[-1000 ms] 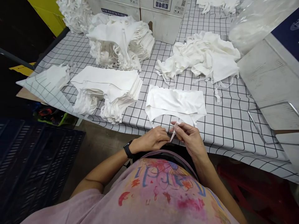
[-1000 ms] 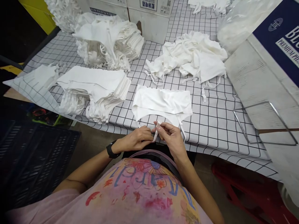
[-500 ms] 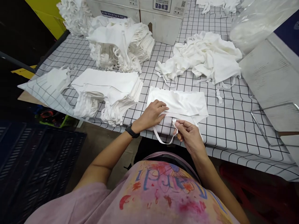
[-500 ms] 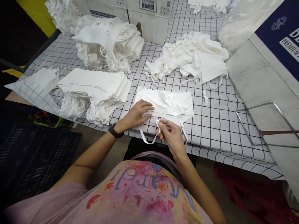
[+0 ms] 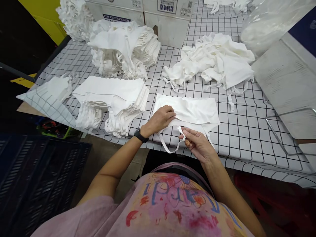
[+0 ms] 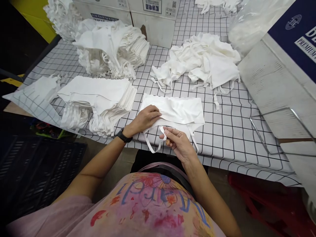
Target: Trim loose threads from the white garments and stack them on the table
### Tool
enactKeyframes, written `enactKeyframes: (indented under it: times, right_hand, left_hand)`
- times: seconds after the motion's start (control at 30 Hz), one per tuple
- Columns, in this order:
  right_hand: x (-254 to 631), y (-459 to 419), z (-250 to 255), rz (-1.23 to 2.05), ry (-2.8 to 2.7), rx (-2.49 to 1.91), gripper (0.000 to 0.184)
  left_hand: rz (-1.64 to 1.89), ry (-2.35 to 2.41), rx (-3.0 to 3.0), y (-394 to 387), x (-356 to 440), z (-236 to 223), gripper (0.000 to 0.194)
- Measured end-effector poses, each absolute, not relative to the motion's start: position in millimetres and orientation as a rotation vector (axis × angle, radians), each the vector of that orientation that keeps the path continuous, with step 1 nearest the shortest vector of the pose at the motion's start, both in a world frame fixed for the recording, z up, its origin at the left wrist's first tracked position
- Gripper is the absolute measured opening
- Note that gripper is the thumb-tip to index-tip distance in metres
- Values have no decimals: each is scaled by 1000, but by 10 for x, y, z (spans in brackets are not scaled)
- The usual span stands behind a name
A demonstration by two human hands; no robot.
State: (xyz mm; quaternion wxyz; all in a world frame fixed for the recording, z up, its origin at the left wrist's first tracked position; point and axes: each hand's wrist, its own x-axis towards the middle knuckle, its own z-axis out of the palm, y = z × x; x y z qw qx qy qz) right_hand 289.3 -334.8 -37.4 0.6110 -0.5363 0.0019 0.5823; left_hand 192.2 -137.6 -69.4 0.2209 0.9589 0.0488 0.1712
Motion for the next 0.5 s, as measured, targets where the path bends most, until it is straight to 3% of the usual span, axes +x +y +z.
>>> enactKeyframes:
  times: [0.5]
  right_hand:
    - [2853, -3292, -393, 1140, -5, -1243, 41]
  left_hand:
    - [693, 89, 2503, -1651, 1883, -579, 14]
